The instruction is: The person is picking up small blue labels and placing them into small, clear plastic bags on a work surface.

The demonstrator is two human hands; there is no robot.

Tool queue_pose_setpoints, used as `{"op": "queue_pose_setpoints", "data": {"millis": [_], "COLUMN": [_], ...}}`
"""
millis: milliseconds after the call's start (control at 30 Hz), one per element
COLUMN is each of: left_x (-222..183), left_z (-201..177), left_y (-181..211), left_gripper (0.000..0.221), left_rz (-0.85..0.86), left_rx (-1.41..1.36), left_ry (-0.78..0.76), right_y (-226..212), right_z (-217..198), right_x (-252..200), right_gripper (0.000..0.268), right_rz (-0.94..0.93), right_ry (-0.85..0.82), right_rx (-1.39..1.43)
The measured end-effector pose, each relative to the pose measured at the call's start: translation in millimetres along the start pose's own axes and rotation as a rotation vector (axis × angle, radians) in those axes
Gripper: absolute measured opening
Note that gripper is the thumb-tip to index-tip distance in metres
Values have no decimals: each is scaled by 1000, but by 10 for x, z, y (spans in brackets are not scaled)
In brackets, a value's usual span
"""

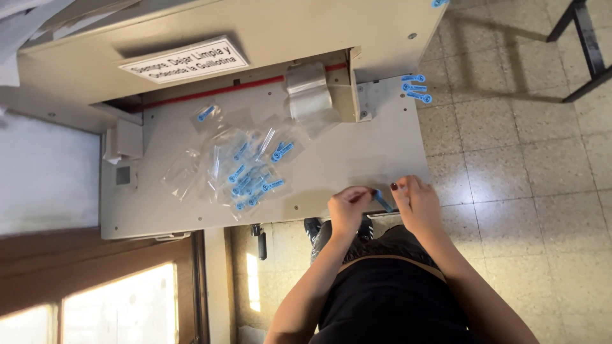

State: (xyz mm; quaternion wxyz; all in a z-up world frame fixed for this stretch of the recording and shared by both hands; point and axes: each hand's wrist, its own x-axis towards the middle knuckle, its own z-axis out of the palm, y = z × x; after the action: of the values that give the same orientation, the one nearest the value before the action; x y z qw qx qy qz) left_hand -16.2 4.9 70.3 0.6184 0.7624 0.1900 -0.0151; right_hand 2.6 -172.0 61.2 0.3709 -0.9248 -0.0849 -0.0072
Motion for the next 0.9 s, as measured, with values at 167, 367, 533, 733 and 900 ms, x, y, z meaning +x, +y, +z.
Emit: {"op": "queue_pose_setpoints", "data": {"millis": [167,367,533,733,900], "left_x": [96,-5,84,125,131], "left_z": [-30,-171,-186,-172,-88], "left_y": [-358,-227,-362,-507,-625], "left_gripper": [15,16,17,16,12], "left_rz": [-295,-209,-175,-117,46], "left_rx": [-411,-122,-38,-13,176], "left_ry": [85,55,6,-21,16], "right_y": [-116,-45,64,133,218], "right_z": [-75,53,137,173,264], "right_x": [-1,103,187,219,197], "right_gripper": [38,26,25,25,22], "right_rz": [-10,-36,-54,-94,-130], "right_ry": [-271,-362,-395,-412,-379], "right_rx": [205,125,140,128,63]}}
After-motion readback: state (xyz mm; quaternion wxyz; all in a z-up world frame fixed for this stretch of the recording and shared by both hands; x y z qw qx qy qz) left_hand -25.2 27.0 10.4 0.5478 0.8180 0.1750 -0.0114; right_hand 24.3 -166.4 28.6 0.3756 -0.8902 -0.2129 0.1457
